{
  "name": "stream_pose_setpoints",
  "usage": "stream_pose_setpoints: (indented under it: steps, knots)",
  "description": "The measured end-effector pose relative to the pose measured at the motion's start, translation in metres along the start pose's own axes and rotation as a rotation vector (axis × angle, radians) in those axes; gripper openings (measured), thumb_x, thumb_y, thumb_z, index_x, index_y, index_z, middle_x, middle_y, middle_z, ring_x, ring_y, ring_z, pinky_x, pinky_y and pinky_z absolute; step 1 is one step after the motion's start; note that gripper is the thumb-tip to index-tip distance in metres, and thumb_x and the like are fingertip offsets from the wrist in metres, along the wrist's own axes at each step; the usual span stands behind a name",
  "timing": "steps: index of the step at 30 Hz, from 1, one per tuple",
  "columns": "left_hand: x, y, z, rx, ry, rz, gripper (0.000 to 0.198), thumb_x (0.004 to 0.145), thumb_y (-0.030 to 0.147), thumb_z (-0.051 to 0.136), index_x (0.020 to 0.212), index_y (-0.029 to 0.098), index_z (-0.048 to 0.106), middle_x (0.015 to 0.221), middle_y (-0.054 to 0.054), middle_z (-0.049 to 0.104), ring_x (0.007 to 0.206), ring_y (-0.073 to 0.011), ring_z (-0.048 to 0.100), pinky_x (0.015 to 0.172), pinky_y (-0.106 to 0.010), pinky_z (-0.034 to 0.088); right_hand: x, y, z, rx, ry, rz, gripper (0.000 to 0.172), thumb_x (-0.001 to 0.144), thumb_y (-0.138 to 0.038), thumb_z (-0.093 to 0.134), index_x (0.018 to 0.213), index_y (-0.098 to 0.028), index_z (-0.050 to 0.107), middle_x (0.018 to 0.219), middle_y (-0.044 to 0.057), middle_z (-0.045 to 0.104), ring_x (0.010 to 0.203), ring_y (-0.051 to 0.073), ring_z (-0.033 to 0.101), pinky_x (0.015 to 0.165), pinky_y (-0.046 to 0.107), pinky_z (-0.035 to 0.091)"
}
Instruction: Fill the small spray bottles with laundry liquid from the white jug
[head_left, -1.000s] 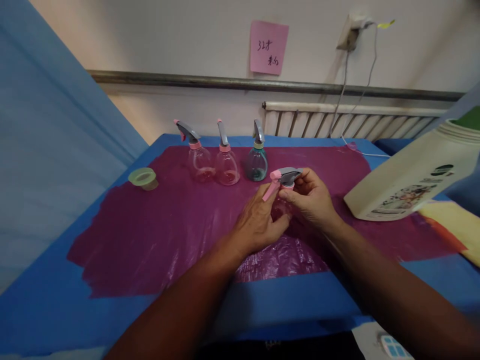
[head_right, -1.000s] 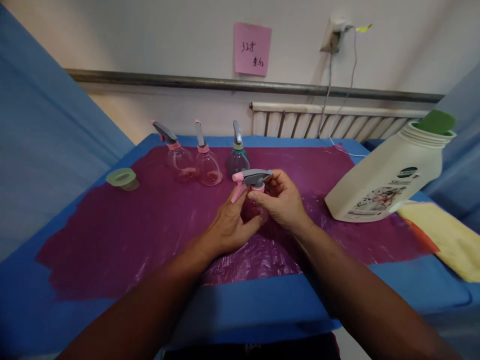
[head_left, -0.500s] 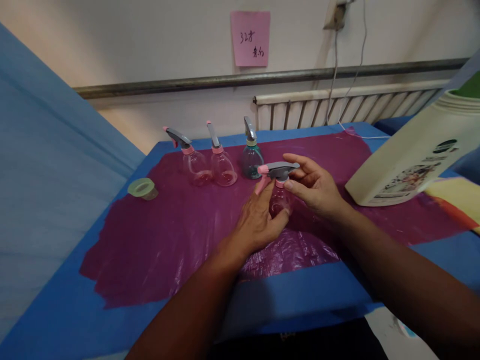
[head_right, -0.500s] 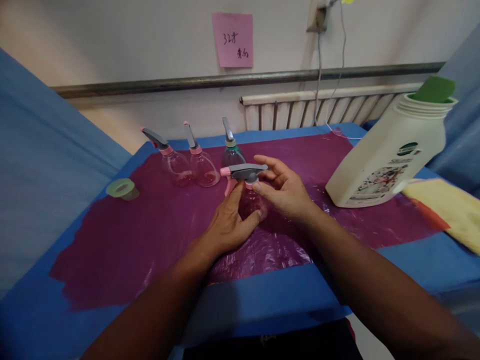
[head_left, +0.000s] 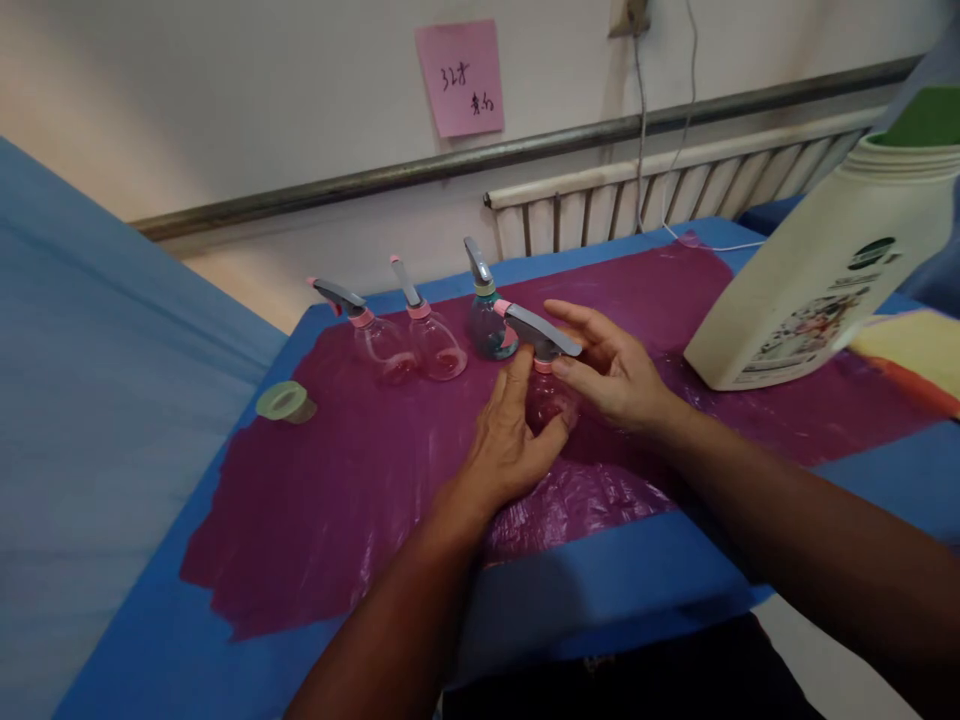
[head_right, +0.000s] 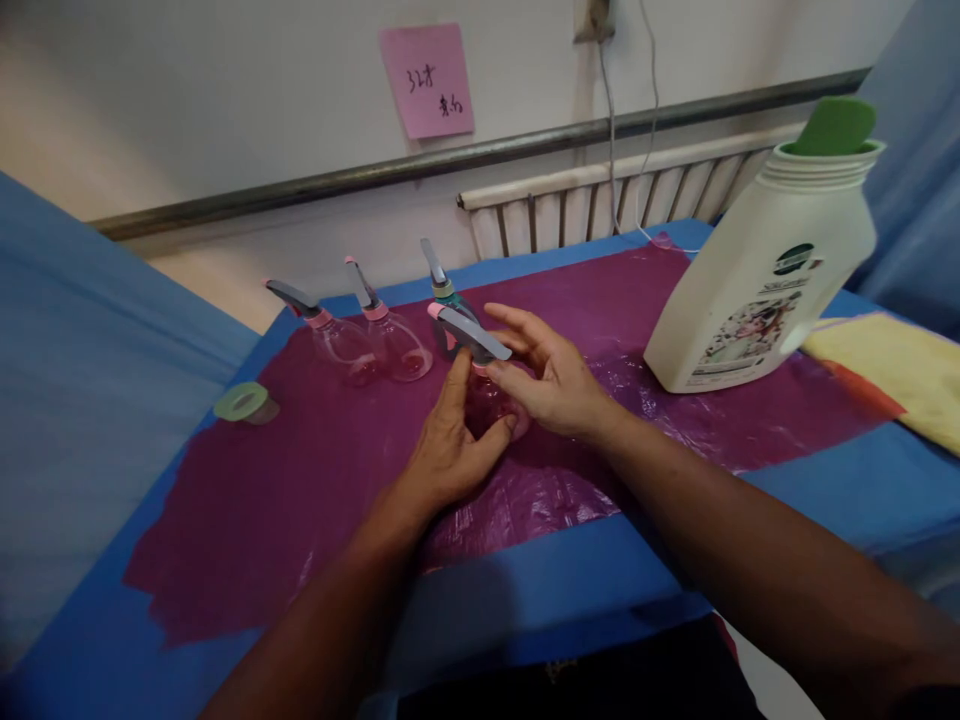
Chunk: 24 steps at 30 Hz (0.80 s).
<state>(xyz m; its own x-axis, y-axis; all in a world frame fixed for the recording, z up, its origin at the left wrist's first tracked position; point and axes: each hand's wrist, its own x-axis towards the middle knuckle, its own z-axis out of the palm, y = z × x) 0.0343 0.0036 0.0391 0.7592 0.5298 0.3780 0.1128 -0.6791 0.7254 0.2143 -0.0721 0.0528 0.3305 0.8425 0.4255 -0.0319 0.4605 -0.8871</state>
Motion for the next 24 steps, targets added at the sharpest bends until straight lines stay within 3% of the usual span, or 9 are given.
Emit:
stream_pose_setpoints:
  steps: [3, 8, 15, 21, 24]
  knots:
    - [0.0003, 0.0, -0.0004, -0.006, 0.003, 0.002, 0.103, 0.103, 0.029, 0.077, 0.185, 0.042, 0.015, 0.18, -0.014, 0.045, 0.162, -0.042, 0.052, 0.131, -0.073, 0.048, 0.0013, -0.0015, -0.0011, -0.025, 0.005, 0.012, 0.059, 0.092, -0.048, 0.095, 0.145, -0.034, 0.072, 0.136, 0.005, 0.083, 0.123, 0.027, 0.08, 0.112, 0.05, 0.067]
    - [0.0018, 0.0035, -0.001, 0.001, 0.009, 0.004, 0.106, 0.101, 0.028, 0.08, 0.184, 0.041, 0.016, 0.172, -0.014, 0.054, 0.151, -0.0395, 0.062, 0.126, -0.068, 0.054, 0.0046, 0.0005, 0.0009, -0.058, 0.042, -0.02, 0.058, 0.086, -0.048, 0.101, 0.134, -0.032, 0.073, 0.123, 0.005, 0.084, 0.116, 0.025, 0.08, 0.106, 0.046, 0.067]
    - [0.0037, 0.0075, -0.0002, 0.011, 0.02, 0.004, 0.104, 0.098, 0.03, 0.084, 0.182, 0.036, 0.024, 0.166, -0.015, 0.061, 0.148, -0.0389, 0.066, 0.123, -0.065, 0.056, 0.0049, 0.0035, 0.0064, -0.069, 0.102, -0.043, 0.072, 0.072, -0.047, 0.11, 0.13, -0.03, 0.07, 0.119, 0.005, 0.083, 0.108, 0.023, 0.079, 0.104, 0.043, 0.066]
    - [0.0026, 0.001, 0.0003, 0.03, 0.014, 0.023, 0.105, 0.096, 0.028, 0.081, 0.182, 0.035, 0.022, 0.171, -0.016, 0.056, 0.15, -0.0398, 0.064, 0.123, -0.065, 0.057, 0.0016, 0.0024, 0.0026, -0.029, 0.071, -0.057, 0.066, 0.089, -0.052, 0.097, 0.146, -0.034, 0.067, 0.135, 0.007, 0.082, 0.126, 0.026, 0.078, 0.115, 0.048, 0.063]
    - [0.0018, -0.0019, 0.0002, 0.049, 0.015, 0.031, 0.107, 0.096, 0.028, 0.081, 0.183, 0.035, 0.02, 0.177, -0.017, 0.05, 0.156, -0.0417, 0.059, 0.127, -0.068, 0.053, 0.0001, 0.0012, -0.0021, -0.018, 0.065, -0.025, 0.061, 0.093, -0.052, 0.094, 0.146, -0.034, 0.07, 0.131, 0.007, 0.085, 0.123, 0.027, 0.081, 0.116, 0.05, 0.064]
